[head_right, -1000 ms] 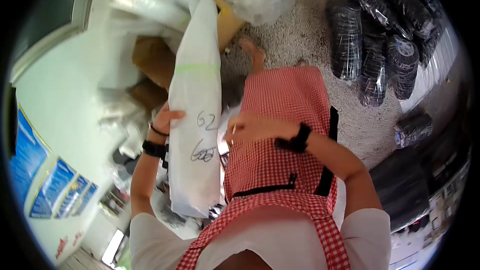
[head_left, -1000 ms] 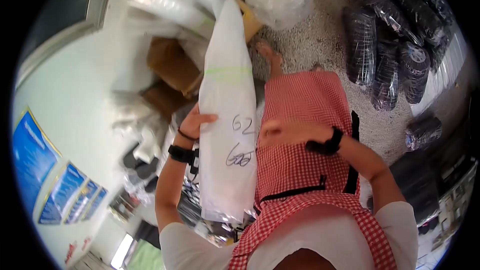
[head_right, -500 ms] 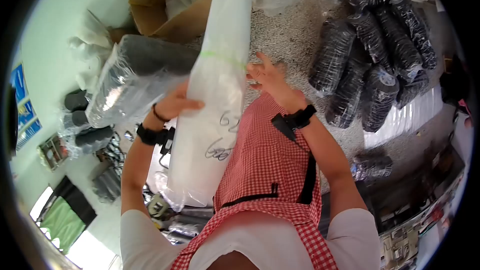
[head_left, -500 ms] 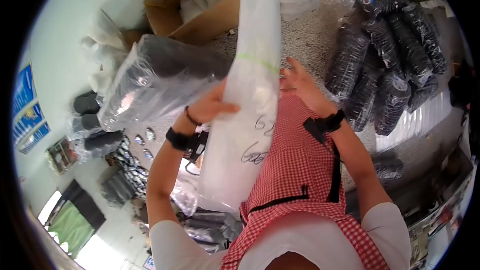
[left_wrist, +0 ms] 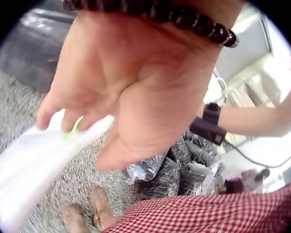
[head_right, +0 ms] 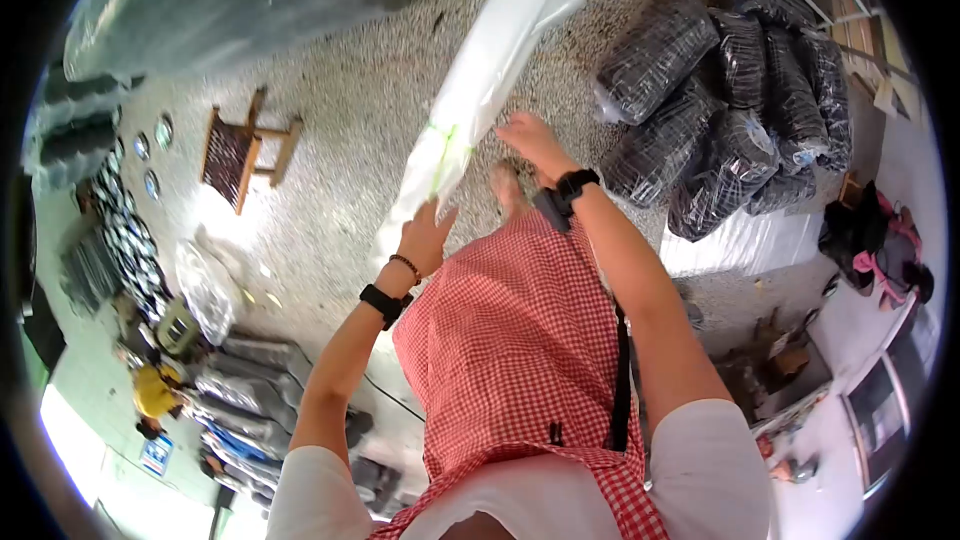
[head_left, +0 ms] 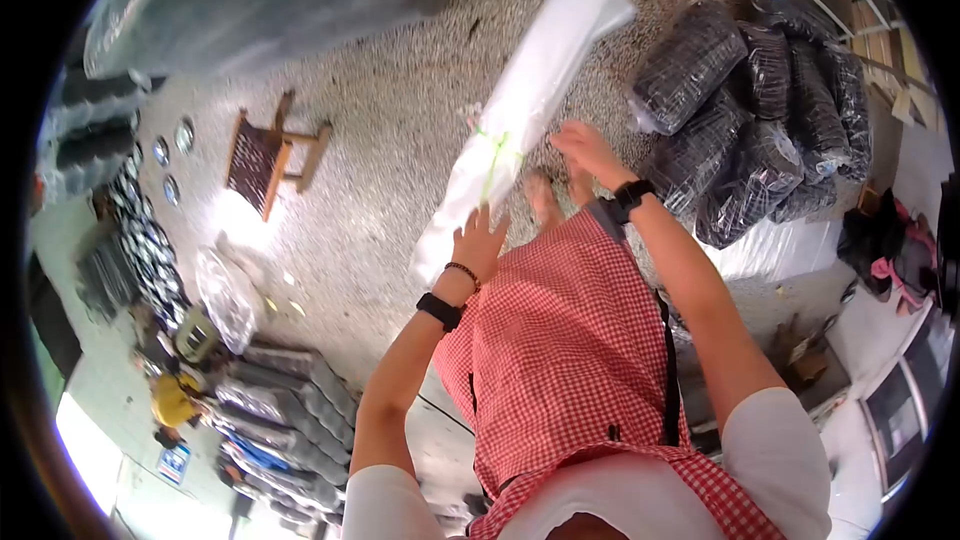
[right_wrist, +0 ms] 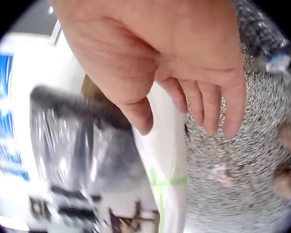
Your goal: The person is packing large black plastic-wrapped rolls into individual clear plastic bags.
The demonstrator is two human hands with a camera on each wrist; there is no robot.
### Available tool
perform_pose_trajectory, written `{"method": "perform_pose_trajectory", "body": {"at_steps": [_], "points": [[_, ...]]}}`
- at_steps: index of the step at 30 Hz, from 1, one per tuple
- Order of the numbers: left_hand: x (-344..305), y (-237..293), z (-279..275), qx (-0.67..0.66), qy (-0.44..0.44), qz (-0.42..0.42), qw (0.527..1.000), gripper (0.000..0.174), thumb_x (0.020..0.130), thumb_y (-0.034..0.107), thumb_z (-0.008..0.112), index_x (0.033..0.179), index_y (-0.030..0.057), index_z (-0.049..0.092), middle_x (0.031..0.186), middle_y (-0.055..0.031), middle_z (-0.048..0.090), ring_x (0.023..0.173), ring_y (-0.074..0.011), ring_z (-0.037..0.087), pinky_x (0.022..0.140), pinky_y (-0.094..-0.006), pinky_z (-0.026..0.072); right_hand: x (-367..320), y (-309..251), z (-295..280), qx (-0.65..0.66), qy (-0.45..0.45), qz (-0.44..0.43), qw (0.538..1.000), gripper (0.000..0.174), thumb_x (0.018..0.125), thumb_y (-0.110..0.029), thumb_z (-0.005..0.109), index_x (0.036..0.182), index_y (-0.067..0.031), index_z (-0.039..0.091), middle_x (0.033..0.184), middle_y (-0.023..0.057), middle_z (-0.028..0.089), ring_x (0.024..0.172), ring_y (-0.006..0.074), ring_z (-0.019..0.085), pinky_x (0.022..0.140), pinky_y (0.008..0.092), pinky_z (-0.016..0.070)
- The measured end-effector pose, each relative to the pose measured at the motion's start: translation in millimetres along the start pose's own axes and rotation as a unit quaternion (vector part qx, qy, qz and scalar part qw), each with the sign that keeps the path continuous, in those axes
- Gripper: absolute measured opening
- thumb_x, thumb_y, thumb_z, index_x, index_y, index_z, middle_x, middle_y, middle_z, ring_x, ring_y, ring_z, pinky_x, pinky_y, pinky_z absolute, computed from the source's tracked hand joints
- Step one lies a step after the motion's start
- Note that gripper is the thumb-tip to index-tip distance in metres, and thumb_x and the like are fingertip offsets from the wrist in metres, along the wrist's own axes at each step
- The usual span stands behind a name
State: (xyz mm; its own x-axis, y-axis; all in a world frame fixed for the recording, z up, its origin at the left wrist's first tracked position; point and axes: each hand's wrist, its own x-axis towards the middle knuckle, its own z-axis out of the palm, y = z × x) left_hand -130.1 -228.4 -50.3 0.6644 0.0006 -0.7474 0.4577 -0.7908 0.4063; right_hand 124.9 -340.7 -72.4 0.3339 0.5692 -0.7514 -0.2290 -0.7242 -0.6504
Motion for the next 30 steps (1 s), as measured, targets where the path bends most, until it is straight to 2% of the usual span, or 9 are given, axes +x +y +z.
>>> {"method": "perform_pose_trajectory", "body": {"at_steps": [1,2,3,6,11,20,26,29,30], "points": [[-10,-3,45,-0.049,-0.021,-0.016,0.998,0.049,0.079,0.014,0.058,0.126,0.0061,0.047,0.117,-0.0217,0.052,0.105,-0.0373,0.052,0.086,-0.0453,0.0456,9,70,1,-0.18,-0.062,-0.031,0.981,0.039,0.083,-0.031,0.063,0.106,-0.0006,0.054,0.099,0.0129,0.06,0.093,0.0235,0.057,0.074,0.0353,0.0459],[-10,-20,83,-0.103,-0.02,-0.04,0.994,0.046,0.081,0.023,0.06,0.122,0.0048,0.049,0.111,-0.0205,0.056,0.099,-0.0361,0.055,0.084,-0.0437,0.0464,-44,-48,2,-0.218,-0.046,-0.044,0.974,0.038,0.082,-0.032,0.063,0.101,-0.0003,0.055,0.087,0.0169,0.06,0.084,0.0264,0.059,0.071,0.0366,0.0463],[-41,4,83,-0.107,-0.11,-0.053,0.987,0.04,0.085,0.032,0.054,0.112,0.0013,0.054,0.099,-0.0205,0.06,0.092,-0.036,0.06,0.081,-0.0435,0.0487,-54,84,-4,-0.314,-0.112,-0.061,0.941,0.044,0.08,-0.046,0.062,0.073,-0.0034,0.055,0.066,0.0149,0.057,0.062,0.0314,0.056,0.056,0.0431,0.0416],[-100,34,124,-0.155,-0.32,-0.083,0.931,0.047,0.089,0.044,0.049,0.095,-0.0018,0.057,0.083,-0.0202,0.065,0.081,-0.0356,0.063,0.073,-0.044,0.0508,-139,101,-18,-0.467,-0.347,0.112,0.806,0.058,0.081,-0.057,0.056,0.09,-0.0004,0.06,0.09,0.0213,0.063,0.083,0.0323,0.062,0.072,0.0406,0.0475],[-141,65,203,-0.362,-0.012,-0.047,0.931,0.037,0.089,0.037,0.051,0.086,0.0012,0.059,0.071,-0.018,0.06,0.065,-0.0315,0.06,0.061,-0.0441,0.0466,-198,198,-21,-0.364,-0.372,0.116,0.846,0.054,0.087,-0.05,0.054,0.101,0.0025,0.058,0.095,0.0201,0.063,0.082,0.0371,0.061,0.072,0.0416,0.0486],[-197,152,200,-0.549,-0.33,0.372,0.671,0.026,0.094,0.023,0.045,0.09,-0.0008,0.056,0.081,-0.0177,0.059,0.076,-0.0302,0.055,0.071,-0.0371,0.045,-309,189,38,0.065,-0.762,0.126,0.632,0.028,0.095,-0.022,0.047,0.094,0.0051,0.054,0.079,0.0096,0.06,0.071,0.0155,0.054,0.065,0.0327,0.0458],[-129,89,255,-0.563,-0.329,0.23,0.723,0.026,0.092,0.021,0.051,0.106,-0.0001,0.053,0.087,-0.014,0.062,0.08,-0.0218,0.06,0.07,-0.0342,0.0482,-177,209,76,-0.087,-0.771,0.057,0.628,0.023,0.094,-0.019,0.05,0.098,0.002,0.057,0.09,0.0099,0.063,0.076,0.0183,0.058,0.068,0.0323,0.0469],[-100,-22,277,-0.644,-0.205,0.228,0.7,0.032,0.094,0.024,0.05,0.115,-0.0002,0.053,0.095,-0.0098,0.064,0.092,-0.0177,0.058,0.081,-0.029,0.0479,-40,178,54,-0.146,-0.54,0.035,0.828,0.011,0.088,-0.013,0.059,0.092,-0.0032,0.06,0.081,0.004,0.062,0.074,0.0127,0.059,0.069,0.0263,0.0484],[-67,-66,304,-0.737,0.102,0.353,0.567,0.027,0.095,0.022,0.049,0.111,0.0008,0.056,0.089,-0.0079,0.062,0.087,-0.0173,0.058,0.076,-0.0283,0.0478,13,200,47,-0.073,-0.4,0.013,0.913,0.004,0.087,-0.008,0.058,0.087,-0.005,0.061,0.076,0.0018,0.06,0.074,0.0086,0.056,0.066,0.0243,0.0462]]}}
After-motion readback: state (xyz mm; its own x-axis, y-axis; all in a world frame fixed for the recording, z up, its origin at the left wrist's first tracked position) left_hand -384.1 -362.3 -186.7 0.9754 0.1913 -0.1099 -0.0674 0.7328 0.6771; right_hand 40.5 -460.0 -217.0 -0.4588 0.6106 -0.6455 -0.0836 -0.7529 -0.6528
